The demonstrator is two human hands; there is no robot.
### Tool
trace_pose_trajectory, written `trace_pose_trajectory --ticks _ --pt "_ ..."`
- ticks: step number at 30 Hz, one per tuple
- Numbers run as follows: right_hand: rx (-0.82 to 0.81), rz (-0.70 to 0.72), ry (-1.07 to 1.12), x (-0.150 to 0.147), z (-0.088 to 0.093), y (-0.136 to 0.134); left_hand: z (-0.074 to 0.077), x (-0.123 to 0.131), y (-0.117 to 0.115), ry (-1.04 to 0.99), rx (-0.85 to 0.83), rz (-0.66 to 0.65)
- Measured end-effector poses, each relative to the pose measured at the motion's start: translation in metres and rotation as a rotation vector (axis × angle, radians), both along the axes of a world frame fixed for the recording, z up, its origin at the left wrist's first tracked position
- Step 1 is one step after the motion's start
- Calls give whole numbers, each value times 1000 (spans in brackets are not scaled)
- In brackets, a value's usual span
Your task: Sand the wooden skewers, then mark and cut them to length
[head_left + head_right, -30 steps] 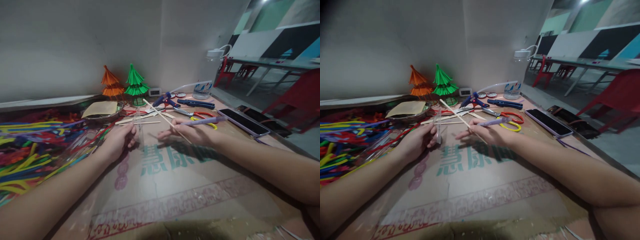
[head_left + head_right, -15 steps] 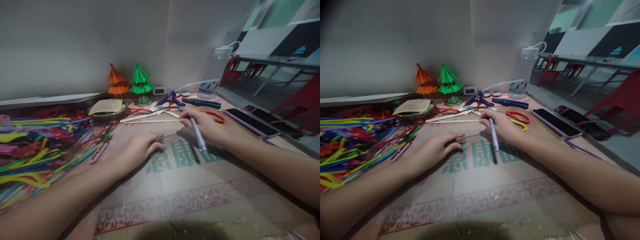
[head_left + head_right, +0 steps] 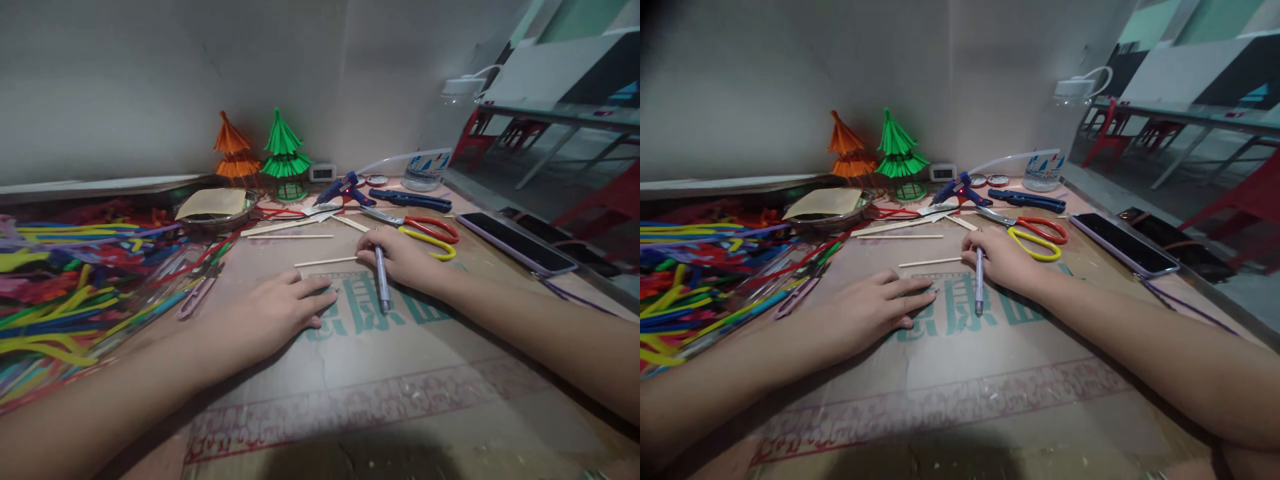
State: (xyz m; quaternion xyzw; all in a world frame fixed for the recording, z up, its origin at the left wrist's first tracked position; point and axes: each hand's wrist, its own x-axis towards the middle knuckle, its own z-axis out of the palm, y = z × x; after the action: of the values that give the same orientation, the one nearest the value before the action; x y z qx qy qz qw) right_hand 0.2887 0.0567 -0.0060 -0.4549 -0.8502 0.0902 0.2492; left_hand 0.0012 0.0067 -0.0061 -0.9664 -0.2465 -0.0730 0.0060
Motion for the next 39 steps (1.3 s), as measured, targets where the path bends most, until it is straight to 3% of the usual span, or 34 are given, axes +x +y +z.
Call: trace_pose_trajectory --ticks 5,11,21,32,39 --pt "28 78 21 -7 -1 0 -5 17 -18 54 94 151" --pt "46 169 -50 -13 -4 -1 0 17 -33 199 97 279" --pt "23 152 -55 -3 -4 3 18 28 -36 304 -30 347" --pt "40 214 -58 -10 -3 2 7 21 -36 136 -8 305" --pt "61 204 -75 -5 -4 0 15 28 -39 282 9 335"
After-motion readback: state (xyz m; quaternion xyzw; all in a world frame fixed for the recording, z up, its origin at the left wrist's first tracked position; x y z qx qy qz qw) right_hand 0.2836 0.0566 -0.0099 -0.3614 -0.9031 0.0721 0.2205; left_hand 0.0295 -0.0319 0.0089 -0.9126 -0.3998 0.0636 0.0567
